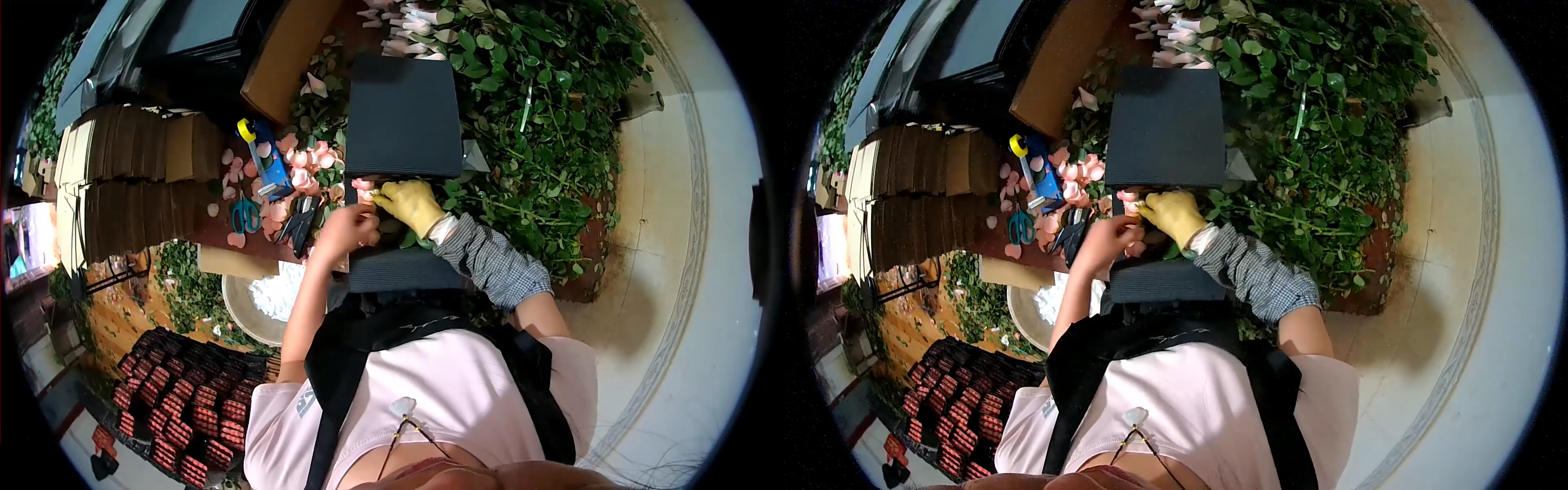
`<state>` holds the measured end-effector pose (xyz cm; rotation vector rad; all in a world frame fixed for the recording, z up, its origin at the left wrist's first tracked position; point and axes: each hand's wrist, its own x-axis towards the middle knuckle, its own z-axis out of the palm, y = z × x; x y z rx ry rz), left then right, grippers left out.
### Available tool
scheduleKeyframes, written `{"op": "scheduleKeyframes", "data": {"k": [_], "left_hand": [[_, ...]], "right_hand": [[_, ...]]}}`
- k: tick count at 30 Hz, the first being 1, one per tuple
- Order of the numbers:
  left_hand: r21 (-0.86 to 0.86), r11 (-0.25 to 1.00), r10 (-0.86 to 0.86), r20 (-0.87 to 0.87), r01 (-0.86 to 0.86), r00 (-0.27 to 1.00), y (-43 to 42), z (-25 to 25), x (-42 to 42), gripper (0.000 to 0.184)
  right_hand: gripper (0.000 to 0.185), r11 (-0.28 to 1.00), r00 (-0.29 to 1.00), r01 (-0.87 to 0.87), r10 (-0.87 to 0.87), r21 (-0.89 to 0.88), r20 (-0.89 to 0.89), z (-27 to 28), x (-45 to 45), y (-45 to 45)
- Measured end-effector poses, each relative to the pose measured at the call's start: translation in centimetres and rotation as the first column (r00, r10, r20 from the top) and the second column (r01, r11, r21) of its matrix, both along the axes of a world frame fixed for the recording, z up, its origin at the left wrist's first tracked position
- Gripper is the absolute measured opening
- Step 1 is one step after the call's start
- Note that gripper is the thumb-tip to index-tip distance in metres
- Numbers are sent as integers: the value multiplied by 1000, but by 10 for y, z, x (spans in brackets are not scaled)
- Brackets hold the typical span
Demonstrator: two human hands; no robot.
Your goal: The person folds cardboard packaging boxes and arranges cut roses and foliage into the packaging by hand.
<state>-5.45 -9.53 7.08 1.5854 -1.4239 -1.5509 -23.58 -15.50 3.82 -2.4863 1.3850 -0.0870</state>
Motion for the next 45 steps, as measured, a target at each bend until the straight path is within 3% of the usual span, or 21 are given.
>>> {"op": "scheduleKeyframes", "data": {"k": [2, 3, 4, 6, 8, 12, 14, 17, 18, 20, 22, 25, 28, 31, 34, 35, 36, 39, 42, 43, 45], "left_hand": [[-77, 953, 300, 77, -294, 951, -2, -51, 14, 25], [-357, 902, 324, 188, -242, 927, -4, -57, 13, 27], [-412, 889, 310, 223, -199, 924, -5, -73, 12, 36], [-428, 874, 336, 186, -231, 923, -11, -101, -4, 46], [-372, 897, 361, 306, -238, 881, -17, -101, -20, 59], [-335, 930, 275, 356, -152, 893, -16, -106, -21, 54], [-359, 923, 275, 373, -135, 886, -15, -115, -22, 52], [-404, 897, 324, 329, -178, 887, -9, -114, -24, 47], [-447, 871, 357, 285, -206, 890, -7, -112, -23, 45], [-430, 874, 355, 249, -225, 901, -5, -108, -22, 42], [-451, 843, 419, 206, -294, 884, -2, -109, -23, 41], [-435, 863, 390, 249, -257, 887, -6, -107, -25, 45], [-404, 896, 329, 324, -185, 887, -8, -112, -22, 47], [-402, 861, 417, 211, -310, 884, -4, -115, -25, 44], [-394, 874, 386, 209, -284, 899, -3, -112, -20, 43], [-377, 876, 392, 195, -301, 899, -4, -108, -21, 42], [-381, 875, 393, 192, -301, 900, -5, -109, -21, 42], [-408, 869, 382, 190, -281, 904, -2, -109, -19, 39], [-398, 869, 384, 164, -295, 909, -3, -97, -20, 37], [-406, 863, 398, 178, -301, 900, -4, -99, -21, 36], [-398, 881, 355, 196, -257, 914, -4, -107, -14, 31]], "right_hand": [[34, 997, 997, 9, -15, 76, 80, -9, -9, -4], [33, 998, 992, -4, -4, 68, 128, -11, -10, -1], [32, 998, 984, -16, 5, 57, 178, -14, -10, -1], [28, 998, 980, -36, 27, 45, 195, -22, -13, 0], [24, 998, 984, -59, 58, 1, 166, -28, -18, 1], [26, 999, 999, -13, 12, 33, 41, 3, -15, 6], [26, 996, 992, -7, 18, -88, 124, 16, -8, 9], [23, 995, 990, 87, -92, -54, -108, 11, -12, 9], [25, 999, 971, 28, -32, -23, -237, 8, -18, 2], [26, 988, 988, 150, -151, -26, -41, 1, -29, 3], [24, 990, 988, 143, -143, -8, -65, 1, -29, 7], [27, 989, 985, 140, -135, -41, 105, 1, -23, 10], [26, 997, 997, 71, -72, 30, 40, 20, -16, 10], [27, 999, 993, 7, -13, 51, 116, 51, -7, 7], [31, 990, 990, -123, 118, 66, 82, 48, -12, 2], [38, 969, 991, -118, 102, 218, 85, 38, -11, 0], [38, 970, 991, -117, 102, 213, 84, 30, -14, 0], [44, 948, 905, -74, -67, 311, 420, 5, -21, -1], [40, 981, 902, -62, -23, 182, 432, -11, -21, 2], [37, 978, 954, -105, 48, 178, 297, 7, -15, -2], [35, 981, 974, -188, 192, -49, 121, 14, -7, 0]]}}
